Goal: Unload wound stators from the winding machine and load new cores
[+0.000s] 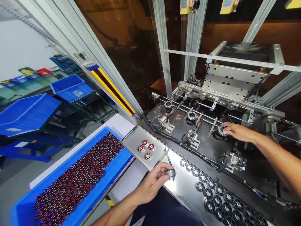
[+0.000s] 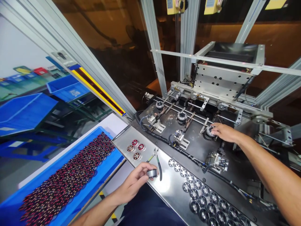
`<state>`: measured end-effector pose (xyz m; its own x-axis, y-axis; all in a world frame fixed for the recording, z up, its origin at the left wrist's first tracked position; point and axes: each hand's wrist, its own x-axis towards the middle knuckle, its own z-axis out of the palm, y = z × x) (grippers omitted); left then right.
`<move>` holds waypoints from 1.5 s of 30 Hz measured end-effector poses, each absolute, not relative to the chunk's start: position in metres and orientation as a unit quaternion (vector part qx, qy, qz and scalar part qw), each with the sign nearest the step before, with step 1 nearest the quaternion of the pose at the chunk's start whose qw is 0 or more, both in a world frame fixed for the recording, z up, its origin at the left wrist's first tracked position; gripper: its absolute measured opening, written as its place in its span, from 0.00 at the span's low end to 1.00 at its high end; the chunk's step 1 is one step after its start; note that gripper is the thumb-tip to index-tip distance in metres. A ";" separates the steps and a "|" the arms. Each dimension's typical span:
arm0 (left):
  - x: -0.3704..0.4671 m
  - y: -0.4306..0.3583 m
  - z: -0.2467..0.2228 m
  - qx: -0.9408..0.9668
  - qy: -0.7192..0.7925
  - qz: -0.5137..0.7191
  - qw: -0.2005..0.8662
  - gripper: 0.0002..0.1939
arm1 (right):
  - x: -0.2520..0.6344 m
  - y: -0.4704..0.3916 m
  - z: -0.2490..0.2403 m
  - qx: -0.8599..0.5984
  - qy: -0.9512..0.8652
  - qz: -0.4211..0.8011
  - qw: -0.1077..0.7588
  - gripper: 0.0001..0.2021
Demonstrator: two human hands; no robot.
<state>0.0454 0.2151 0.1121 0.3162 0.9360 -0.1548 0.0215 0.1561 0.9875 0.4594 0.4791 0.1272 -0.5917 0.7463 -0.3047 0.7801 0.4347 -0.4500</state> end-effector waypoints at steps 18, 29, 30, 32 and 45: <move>0.033 0.250 0.204 0.664 0.341 0.422 0.515 0.27 | 0.251 0.247 0.228 0.270 0.878 -0.219 -0.330 0.38; 0.044 0.242 0.198 0.727 0.258 0.454 0.446 0.18 | 0.270 0.222 0.234 0.357 0.831 -0.291 -0.311 0.25; 0.042 0.243 0.201 0.773 0.235 0.450 0.380 0.16 | 0.273 0.224 0.241 0.359 0.828 -0.325 -0.283 0.20; 0.039 0.244 0.208 0.829 0.206 0.435 0.284 0.15 | 0.276 0.231 0.254 0.359 0.814 -0.402 -0.217 0.15; 0.036 0.253 0.203 0.853 0.255 0.393 0.230 0.41 | 0.336 0.279 0.264 0.350 0.761 -0.533 -0.120 0.19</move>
<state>0.0359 0.2531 0.2029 0.5612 0.6161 0.5527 0.2540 -0.7637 0.5934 0.3362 0.2790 0.2645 -0.7258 0.6610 -0.1905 0.4055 0.1875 -0.8947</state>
